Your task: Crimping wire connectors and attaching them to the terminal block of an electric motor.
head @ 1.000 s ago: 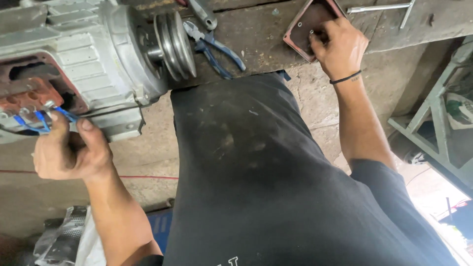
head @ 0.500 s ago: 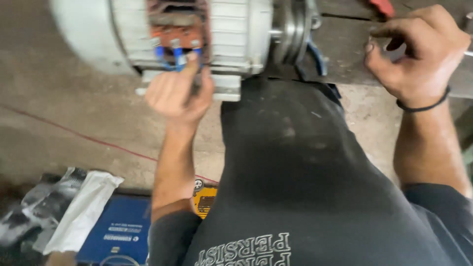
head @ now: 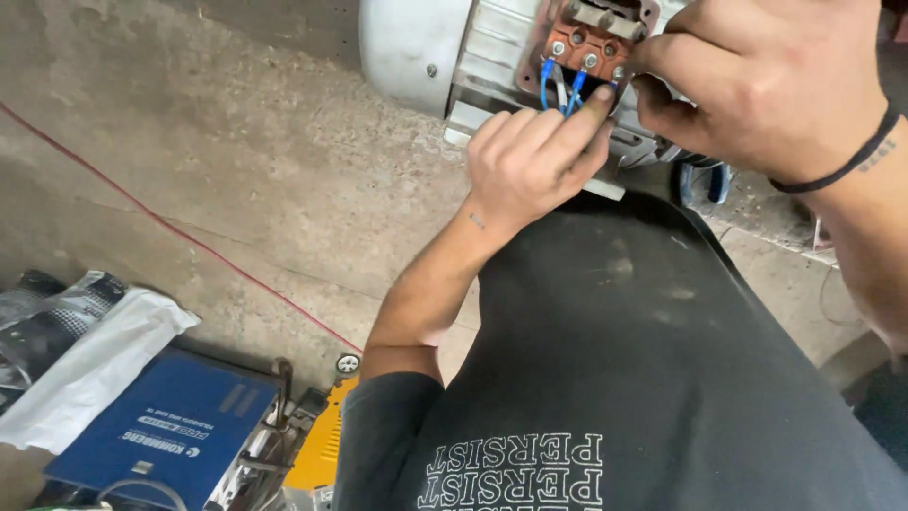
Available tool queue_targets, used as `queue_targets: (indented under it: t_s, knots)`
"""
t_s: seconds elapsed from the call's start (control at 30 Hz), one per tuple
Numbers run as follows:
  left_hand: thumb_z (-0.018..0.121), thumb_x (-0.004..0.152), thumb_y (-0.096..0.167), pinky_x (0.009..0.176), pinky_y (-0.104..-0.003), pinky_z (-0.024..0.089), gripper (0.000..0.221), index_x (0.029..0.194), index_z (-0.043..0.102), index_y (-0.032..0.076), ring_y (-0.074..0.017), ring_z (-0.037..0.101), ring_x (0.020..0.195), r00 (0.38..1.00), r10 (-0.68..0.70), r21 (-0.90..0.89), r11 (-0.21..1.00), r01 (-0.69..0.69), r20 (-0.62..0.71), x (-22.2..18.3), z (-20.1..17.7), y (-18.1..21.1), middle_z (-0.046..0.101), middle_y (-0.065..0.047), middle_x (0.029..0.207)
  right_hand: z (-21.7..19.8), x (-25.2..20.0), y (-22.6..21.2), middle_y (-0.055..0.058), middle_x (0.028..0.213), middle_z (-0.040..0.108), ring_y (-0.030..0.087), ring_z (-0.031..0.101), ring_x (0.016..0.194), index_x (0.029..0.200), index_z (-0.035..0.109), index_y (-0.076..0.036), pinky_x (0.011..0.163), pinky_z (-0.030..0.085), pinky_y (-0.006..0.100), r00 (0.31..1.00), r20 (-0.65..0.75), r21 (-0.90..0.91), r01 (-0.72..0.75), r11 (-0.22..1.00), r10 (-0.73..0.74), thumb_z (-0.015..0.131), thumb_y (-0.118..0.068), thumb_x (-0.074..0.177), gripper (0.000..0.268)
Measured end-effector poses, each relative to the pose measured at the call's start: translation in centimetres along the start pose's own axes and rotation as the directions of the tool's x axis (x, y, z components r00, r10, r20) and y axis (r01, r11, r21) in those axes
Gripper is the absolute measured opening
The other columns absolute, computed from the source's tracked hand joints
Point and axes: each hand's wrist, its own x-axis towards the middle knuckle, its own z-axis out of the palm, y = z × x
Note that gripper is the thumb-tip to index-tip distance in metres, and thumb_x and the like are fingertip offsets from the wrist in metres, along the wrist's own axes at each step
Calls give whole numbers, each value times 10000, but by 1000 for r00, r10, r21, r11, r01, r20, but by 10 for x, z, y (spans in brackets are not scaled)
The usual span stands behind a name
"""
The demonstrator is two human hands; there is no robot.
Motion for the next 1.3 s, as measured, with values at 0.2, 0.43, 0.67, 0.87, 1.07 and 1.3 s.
queue_targets:
  t_s: [0.2, 0.43, 0.67, 0.87, 1.07, 1.3]
  knots:
    - [747, 997, 280, 501, -333, 319, 214, 1180, 747, 167, -140, 419, 537, 1000, 18, -7, 1000, -18, 10, 9, -7, 0, 458, 51, 638, -22, 21, 2, -194, 1068, 620, 18, 673, 989, 1138, 640, -392, 782, 480, 218, 993, 104, -84, 64, 994, -55, 656, -496, 1243, 148]
    - [727, 984, 278, 499, -319, 312, 164, 1111, 757, 178, -134, 437, 532, 1000, 12, -9, 1000, -12, -1, 16, -10, 1, 479, 55, 629, -10, 30, 6, -102, 967, 532, 64, 599, 920, 1019, 529, -272, 794, 492, 219, 944, 276, -39, 202, 979, -183, 542, -480, 1163, 253]
    - [699, 968, 266, 495, -313, 306, 100, 969, 724, 169, -140, 428, 529, 1000, 8, -25, 1000, -9, -22, 20, -11, 2, 451, 39, 626, 11, 30, 9, -60, 927, 532, 92, 575, 877, 940, 479, -211, 831, 480, 228, 894, 343, -16, 311, 950, -287, 445, -510, 1170, 378]
    - [658, 971, 265, 498, -315, 304, 144, 864, 682, 173, -146, 437, 529, 1000, 1, -40, 999, -2, -26, 23, -14, 2, 470, 31, 622, 12, 8, 9, -49, 880, 542, 139, 599, 850, 1026, 575, -222, 735, 463, 276, 960, 239, 96, 126, 987, -146, 478, -548, 1335, 459]
    - [768, 1001, 304, 511, -337, 341, 266, 1237, 724, 187, -136, 439, 543, 1000, 8, 14, 1000, -8, 7, 0, 1, 0, 480, 74, 639, -15, 3, 1, 47, 855, 583, 247, 565, 781, 1082, 722, -78, 658, 364, 381, 984, 169, 643, -149, 751, 51, 587, -287, 1191, 271]
    - [781, 1005, 307, 510, -347, 342, 297, 1265, 710, 182, -143, 444, 537, 1000, 9, 6, 1000, -9, 4, -1, 1, 0, 481, 72, 635, -19, 1, -27, 228, 997, 657, 319, 600, 818, 1442, 671, 179, 787, 465, 413, 961, 188, 875, -258, 409, 204, 535, -205, 1138, 507]
